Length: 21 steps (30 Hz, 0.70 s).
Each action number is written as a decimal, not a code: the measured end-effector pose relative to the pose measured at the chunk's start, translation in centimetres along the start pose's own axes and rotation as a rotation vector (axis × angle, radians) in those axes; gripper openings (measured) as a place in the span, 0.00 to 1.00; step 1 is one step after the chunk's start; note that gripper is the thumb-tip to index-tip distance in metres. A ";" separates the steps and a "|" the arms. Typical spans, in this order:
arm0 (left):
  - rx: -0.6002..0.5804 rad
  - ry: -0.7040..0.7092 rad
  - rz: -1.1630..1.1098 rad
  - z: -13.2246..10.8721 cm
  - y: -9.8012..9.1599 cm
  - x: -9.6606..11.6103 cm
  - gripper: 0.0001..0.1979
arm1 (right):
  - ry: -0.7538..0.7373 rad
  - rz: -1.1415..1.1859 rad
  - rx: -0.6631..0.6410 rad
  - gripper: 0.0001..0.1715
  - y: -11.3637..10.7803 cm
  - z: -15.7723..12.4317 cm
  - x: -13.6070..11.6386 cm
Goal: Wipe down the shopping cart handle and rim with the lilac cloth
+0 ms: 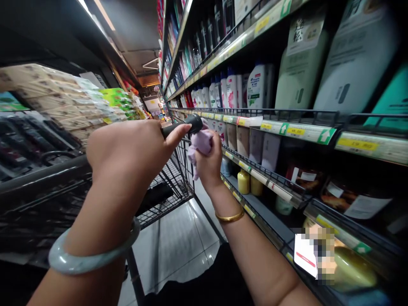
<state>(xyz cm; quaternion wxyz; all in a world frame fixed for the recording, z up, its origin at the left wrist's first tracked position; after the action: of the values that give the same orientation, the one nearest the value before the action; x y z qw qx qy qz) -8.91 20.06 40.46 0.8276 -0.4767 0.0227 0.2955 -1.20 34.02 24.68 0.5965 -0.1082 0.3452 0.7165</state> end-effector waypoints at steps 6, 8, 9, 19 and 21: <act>0.045 -0.017 -0.011 1.3 0.7 0.6 0.55 | 0.374 -0.113 -0.021 0.23 -0.4 -2.7 5.5; 0.028 -0.042 0.006 1.8 0.8 0.8 0.55 | 0.316 -0.091 0.014 0.27 0.0 -2.7 4.3; 0.016 -0.052 0.021 2.0 0.9 0.9 0.54 | 0.238 -0.059 0.029 0.31 0.3 -2.4 3.1; 0.028 -0.017 0.103 1.5 0.4 1.5 0.56 | 0.163 -0.023 0.191 0.28 0.6 -4.0 3.4; 0.033 -0.010 0.100 1.2 0.3 1.5 0.55 | 0.102 -0.015 0.206 0.32 0.7 -4.2 1.1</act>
<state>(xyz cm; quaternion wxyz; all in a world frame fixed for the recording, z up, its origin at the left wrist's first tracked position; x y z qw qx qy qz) -8.11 21.83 40.45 0.8196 -0.4599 0.0474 0.3385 -3.21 32.17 21.19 0.5914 -0.0854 0.4462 0.6662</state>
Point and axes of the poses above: each hand's wrist, its own z-axis towards the middle knuckle, its own y-axis out of the palm, x = y × z, the point moved 8 cm from there along z, towards the middle knuckle, and after that the axes turned 3 degrees about z, right-handed, at the moved point
